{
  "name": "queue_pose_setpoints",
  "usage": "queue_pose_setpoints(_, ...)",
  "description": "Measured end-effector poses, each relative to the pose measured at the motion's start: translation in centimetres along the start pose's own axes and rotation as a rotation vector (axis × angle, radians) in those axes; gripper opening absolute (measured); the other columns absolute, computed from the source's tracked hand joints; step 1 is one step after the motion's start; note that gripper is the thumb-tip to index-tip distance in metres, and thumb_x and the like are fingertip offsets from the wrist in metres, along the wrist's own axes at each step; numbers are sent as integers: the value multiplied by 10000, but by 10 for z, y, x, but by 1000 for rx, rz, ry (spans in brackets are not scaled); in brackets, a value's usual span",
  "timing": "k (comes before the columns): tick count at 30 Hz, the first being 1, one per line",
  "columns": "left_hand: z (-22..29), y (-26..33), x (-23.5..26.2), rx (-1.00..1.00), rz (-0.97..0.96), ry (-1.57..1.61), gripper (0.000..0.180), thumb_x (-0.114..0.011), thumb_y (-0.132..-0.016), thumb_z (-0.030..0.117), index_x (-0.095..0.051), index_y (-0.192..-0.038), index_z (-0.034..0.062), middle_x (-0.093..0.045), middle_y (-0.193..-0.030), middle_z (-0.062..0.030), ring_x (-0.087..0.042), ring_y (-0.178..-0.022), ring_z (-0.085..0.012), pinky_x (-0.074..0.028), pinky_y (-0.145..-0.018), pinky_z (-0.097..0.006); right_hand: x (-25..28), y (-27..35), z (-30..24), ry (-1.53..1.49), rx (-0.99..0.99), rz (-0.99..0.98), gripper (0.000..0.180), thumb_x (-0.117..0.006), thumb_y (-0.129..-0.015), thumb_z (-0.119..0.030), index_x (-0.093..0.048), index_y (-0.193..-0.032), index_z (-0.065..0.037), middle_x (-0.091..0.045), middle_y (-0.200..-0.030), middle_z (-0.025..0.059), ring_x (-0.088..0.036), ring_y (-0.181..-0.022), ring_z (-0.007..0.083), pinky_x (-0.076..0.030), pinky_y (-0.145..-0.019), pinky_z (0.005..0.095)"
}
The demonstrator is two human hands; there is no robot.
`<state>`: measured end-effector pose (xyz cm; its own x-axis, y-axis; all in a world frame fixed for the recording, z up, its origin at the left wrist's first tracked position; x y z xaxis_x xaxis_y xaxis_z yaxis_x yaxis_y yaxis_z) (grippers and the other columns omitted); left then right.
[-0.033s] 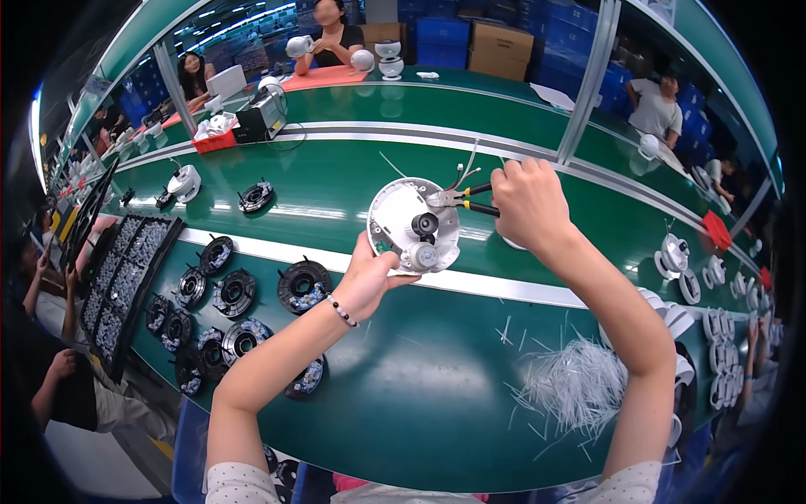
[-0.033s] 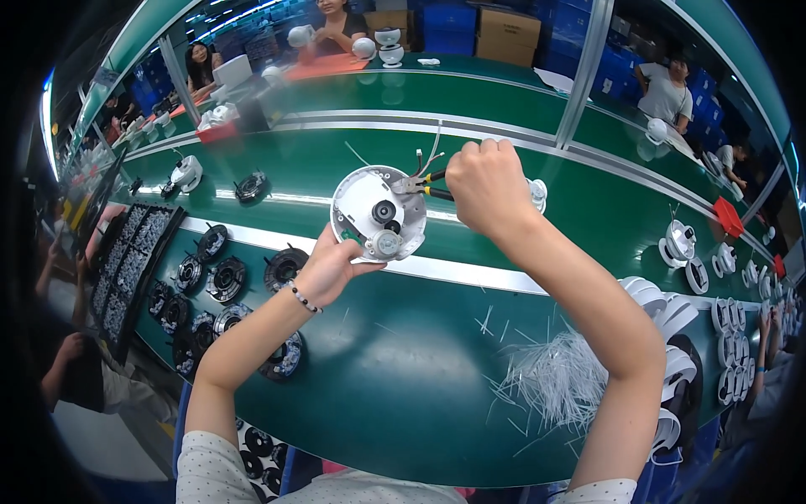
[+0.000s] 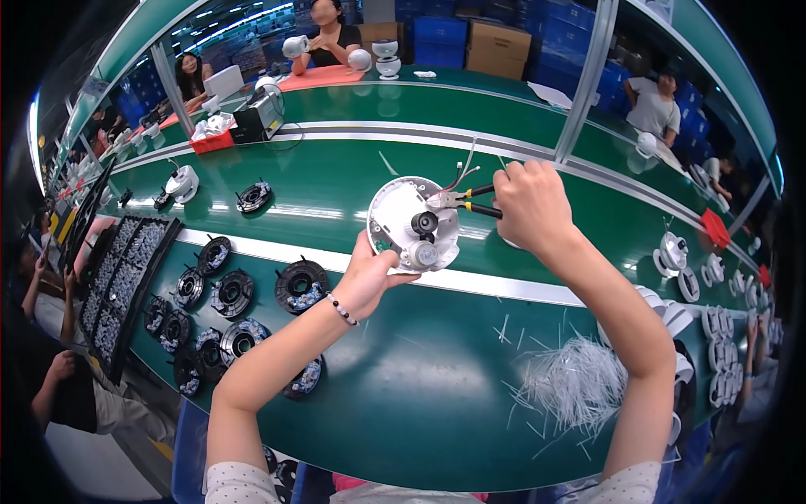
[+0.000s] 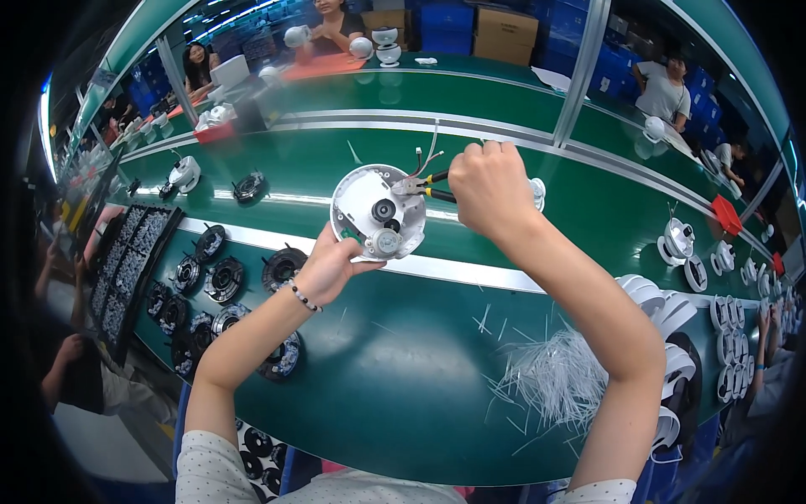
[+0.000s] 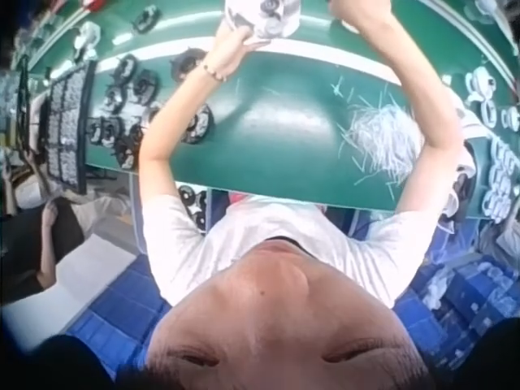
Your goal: Assembling electronic components for light fixtures or cameras on an industrial conveyor line.
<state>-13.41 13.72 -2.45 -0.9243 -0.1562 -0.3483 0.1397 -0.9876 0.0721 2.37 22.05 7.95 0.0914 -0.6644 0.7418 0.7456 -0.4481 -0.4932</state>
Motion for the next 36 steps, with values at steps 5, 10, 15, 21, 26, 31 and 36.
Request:
queue_pose_setpoints(5,-12,-15,-16,-6,-25,-12,517,-367,-726,-85,-158,-1194,-14,-339,-1163,-173,-488,-1015,-283,-526,-763,-385,28,34,36,-139,-84,275,211,-646,-542,-131,-566,-716,-44,-507,-681,84,-512,-662,244,-386,-604,337)
queue_pose_setpoints(10,-30,-24,-39,41,-95,20,533,-366,-726,-80,-172,-1212,22,-360,-1163,-157,-487,-1022,-288,-520,-762,-409,60,91,64,-411,-391,447,303,-642,-538,-57,-593,-837,-35,-555,-705,94,-554,-642,236,-437,-585,301)
queue_pose_setpoints(15,-64,-59,-64,270,-51,417,364,-360,-739,-69,-301,-1094,-124,-406,-1101,-241,-487,-1006,-329,-460,-861,-453,67,150,28,-638,-521,330,364,-626,-503,16,-591,-864,-12,-585,-767,112,-555,-642,219,-441,-595,276)
queue_pose_setpoints(21,-102,-163,-54,46,87,357,328,-363,-780,-38,-308,-1070,-183,-447,-1066,-249,-517,-963,-313,-506,-804,-374,24,198,-81,-846,-431,40,350,-703,-502,-134,-604,-823,-37,-571,-734,102,-550,-664,272,-443,-608,339)
queue_pose_setpoints(26,-109,-177,-30,203,92,32,494,-465,-855,347,-389,-1105,-72,-485,-1082,-184,-560,-876,-265,-511,-730,-345,-3,213,-97,-974,-512,7,329,-706,-518,-116,-610,-819,-21,-573,-736,109,-546,-664,274,-440,-609,338)
queue_pose_setpoints(31,-75,-162,35,-501,286,-1415,230,-643,-705,249,-588,-873,103,-513,-942,-119,-505,-875,-302,-434,-747,-399,-10,222,-91,-995,-535,6,322,-706,-527,-105,-609,-823,-22,-569,-729,101,-541,-659,265,-435,-600,332)
queue_pose_setpoints(36,-86,-171,40,-366,145,-1500,153,-663,-686,183,-606,-804,104,-486,-933,-125,-452,-952,-292,-396,-821,-374,-11,224,-92,-980,-522,-7,311,-704,-525,-110,-605,-808,-30,-563,-729,89,-539,-658,255,-434,-597,325)
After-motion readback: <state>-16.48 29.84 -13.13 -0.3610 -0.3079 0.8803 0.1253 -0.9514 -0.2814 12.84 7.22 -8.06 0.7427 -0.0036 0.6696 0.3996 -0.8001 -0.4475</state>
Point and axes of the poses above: each hand's wrist, its own y-axis away from the middle knuckle, its own x-axis out of the back of the hand, z = x × y, the point moved 5 cm from there along -y, towards the middle knuckle
